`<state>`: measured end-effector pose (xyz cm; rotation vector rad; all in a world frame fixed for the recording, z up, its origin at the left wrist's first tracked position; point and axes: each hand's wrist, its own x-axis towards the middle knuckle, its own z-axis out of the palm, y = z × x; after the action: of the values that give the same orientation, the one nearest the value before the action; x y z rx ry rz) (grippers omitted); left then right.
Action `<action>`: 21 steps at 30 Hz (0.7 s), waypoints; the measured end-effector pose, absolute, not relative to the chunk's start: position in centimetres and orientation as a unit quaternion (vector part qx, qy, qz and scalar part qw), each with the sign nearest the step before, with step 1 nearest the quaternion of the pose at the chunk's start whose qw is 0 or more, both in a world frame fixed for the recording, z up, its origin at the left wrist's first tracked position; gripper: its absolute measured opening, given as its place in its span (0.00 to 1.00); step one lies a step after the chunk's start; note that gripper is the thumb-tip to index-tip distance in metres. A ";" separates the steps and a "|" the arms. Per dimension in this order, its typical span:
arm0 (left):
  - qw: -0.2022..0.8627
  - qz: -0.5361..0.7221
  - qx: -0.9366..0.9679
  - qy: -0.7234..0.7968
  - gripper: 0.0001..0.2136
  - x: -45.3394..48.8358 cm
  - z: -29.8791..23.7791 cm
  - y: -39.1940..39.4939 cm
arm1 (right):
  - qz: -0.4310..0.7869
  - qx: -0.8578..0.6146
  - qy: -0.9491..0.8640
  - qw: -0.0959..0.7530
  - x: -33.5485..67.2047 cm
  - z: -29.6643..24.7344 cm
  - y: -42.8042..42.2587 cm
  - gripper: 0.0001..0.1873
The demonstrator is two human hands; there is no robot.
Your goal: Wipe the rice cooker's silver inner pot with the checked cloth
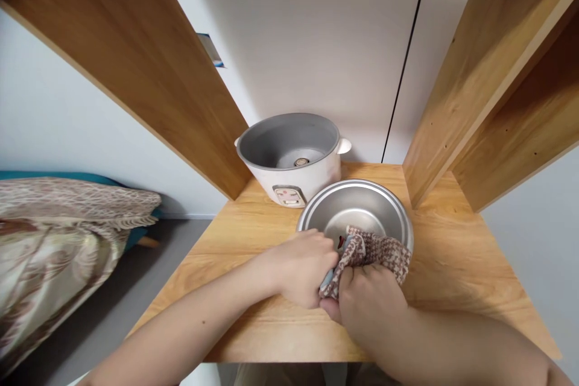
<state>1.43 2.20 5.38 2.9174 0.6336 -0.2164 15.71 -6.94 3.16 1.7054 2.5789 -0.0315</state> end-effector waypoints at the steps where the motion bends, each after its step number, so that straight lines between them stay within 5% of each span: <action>1: 0.074 -0.076 0.971 0.213 0.11 1.5 5.4 2.2 | -0.008 0.564 0.826 0.017 15.4 3.0 -7.1 0.17; 10: 0.072 -0.096 0.971 0.206 0.09 1.4 5.9 2.6 | -0.043 0.469 0.881 0.041 18.2 4.1 -5.9 0.18; 21: 0.079 -0.100 0.968 0.215 0.12 1.5 5.8 2.5 | -0.028 0.525 0.850 0.034 16.3 3.5 -6.7 0.18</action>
<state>1.49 2.49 5.81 2.8980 0.6441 -0.2989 16.25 -6.70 3.51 1.6149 2.6141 -0.0870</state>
